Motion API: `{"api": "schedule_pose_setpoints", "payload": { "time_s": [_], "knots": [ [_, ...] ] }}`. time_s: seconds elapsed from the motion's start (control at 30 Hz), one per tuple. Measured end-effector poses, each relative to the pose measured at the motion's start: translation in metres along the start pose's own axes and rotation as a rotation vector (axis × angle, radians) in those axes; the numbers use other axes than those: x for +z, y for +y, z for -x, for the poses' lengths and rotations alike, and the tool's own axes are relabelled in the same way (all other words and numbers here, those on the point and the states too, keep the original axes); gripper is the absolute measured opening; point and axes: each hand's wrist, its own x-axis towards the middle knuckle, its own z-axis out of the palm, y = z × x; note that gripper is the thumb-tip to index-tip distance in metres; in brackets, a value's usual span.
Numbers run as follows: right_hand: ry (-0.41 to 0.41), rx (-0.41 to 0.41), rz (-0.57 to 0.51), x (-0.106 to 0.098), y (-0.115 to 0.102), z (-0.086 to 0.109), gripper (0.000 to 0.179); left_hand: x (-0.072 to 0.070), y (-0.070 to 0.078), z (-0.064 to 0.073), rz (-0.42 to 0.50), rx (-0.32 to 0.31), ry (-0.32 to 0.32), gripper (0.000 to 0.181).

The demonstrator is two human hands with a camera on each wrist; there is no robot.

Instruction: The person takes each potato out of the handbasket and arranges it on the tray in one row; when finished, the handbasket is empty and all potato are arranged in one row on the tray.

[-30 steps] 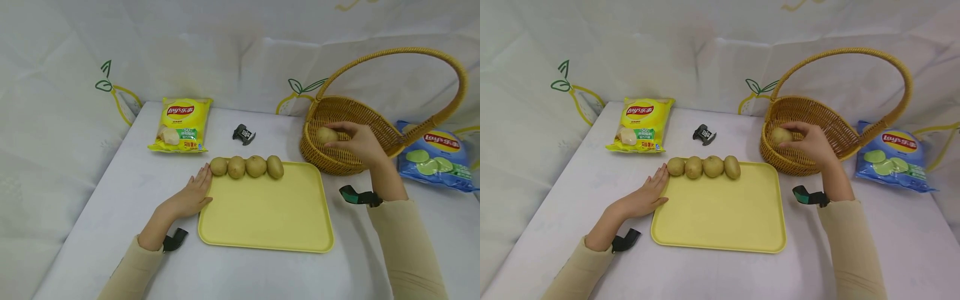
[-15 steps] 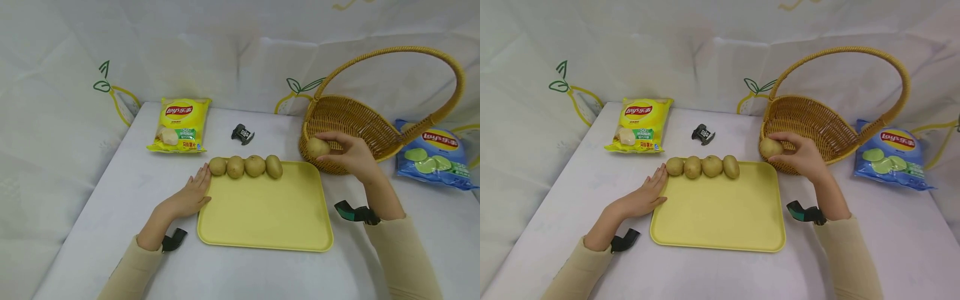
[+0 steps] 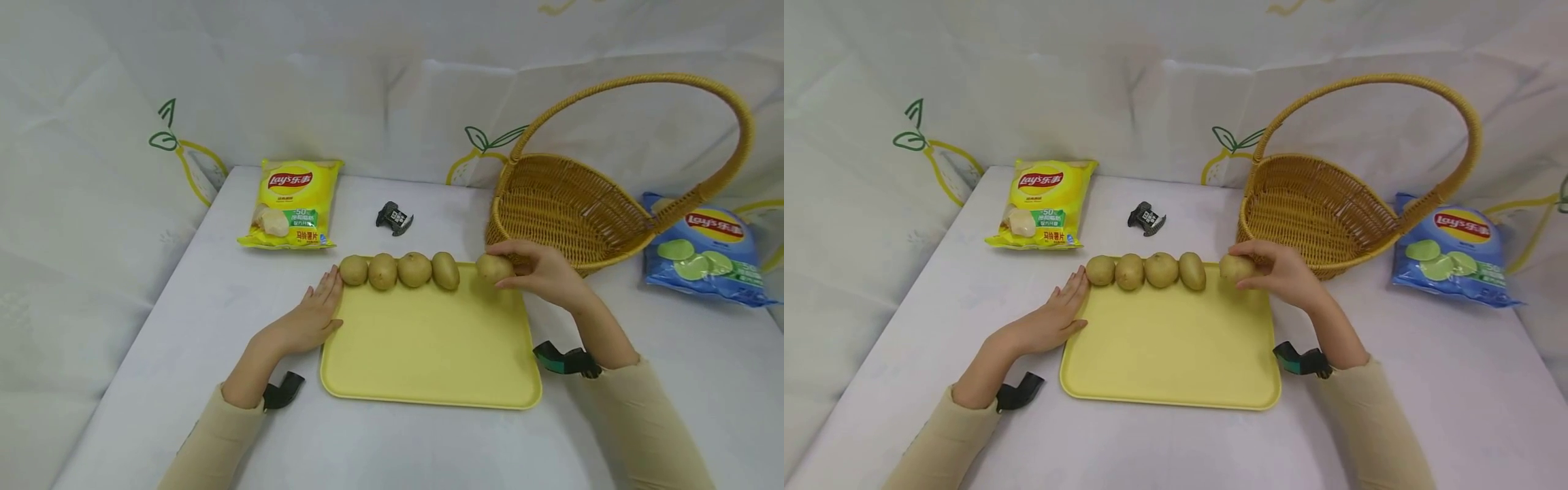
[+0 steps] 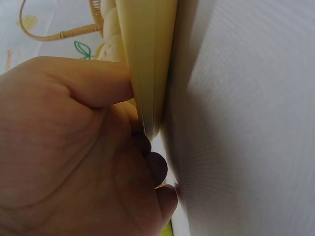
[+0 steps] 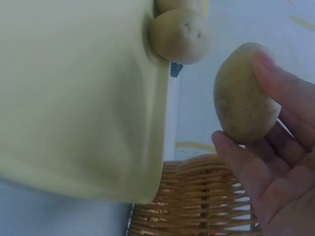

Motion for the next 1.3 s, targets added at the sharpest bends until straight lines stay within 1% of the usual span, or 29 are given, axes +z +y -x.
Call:
{"api": "schedule_pose_setpoints", "payload": {
  "time_s": [0.13, 0.23, 0.3, 0.4, 0.5, 0.67, 0.9, 1.17, 1.3],
  "knots": [
    [-0.048, -0.007, 0.176, 0.007, 0.004, -0.006, 0.048, 0.0, -0.002, -0.001, 0.005, 0.002, 0.003, 0.071],
    [-0.072, 0.004, 0.234, 0.012, 0.007, -0.01, 0.049, 0.0, -0.001, 0.0, 0.013, 0.009, 0.01, 0.07],
    [-0.085, 0.03, 0.233, 0.015, 0.009, -0.012, 0.049, -0.001, 0.0, 0.0, 0.016, 0.012, 0.013, 0.069],
    [-0.099, 0.077, 0.201, 0.017, 0.012, -0.013, 0.051, -0.002, 0.003, 0.001, 0.023, 0.013, 0.014, 0.067],
    [-0.099, 0.091, 0.218, 0.018, 0.015, -0.015, 0.051, -0.004, 0.005, 0.002, 0.023, 0.008, 0.013, 0.068],
    [-0.103, 0.096, 0.25, 0.019, 0.019, -0.018, 0.051, -0.003, 0.005, 0.002, 0.016, 0.001, 0.011, 0.069],
    [-0.098, 0.108, 0.259, 0.02, 0.018, -0.017, 0.052, 0.0, 0.002, -0.001, 0.003, 0.015, 0.012, 0.07],
    [-0.111, 0.113, 0.237, 0.021, 0.02, -0.016, 0.052, 0.001, 0.002, 0.0, 0.011, 0.007, 0.005, 0.071],
    [-0.122, 0.112, 0.269, 0.023, 0.018, -0.016, 0.053, 0.001, 0.001, 0.0, 0.011, 0.008, 0.007, 0.072]
  ]
}}
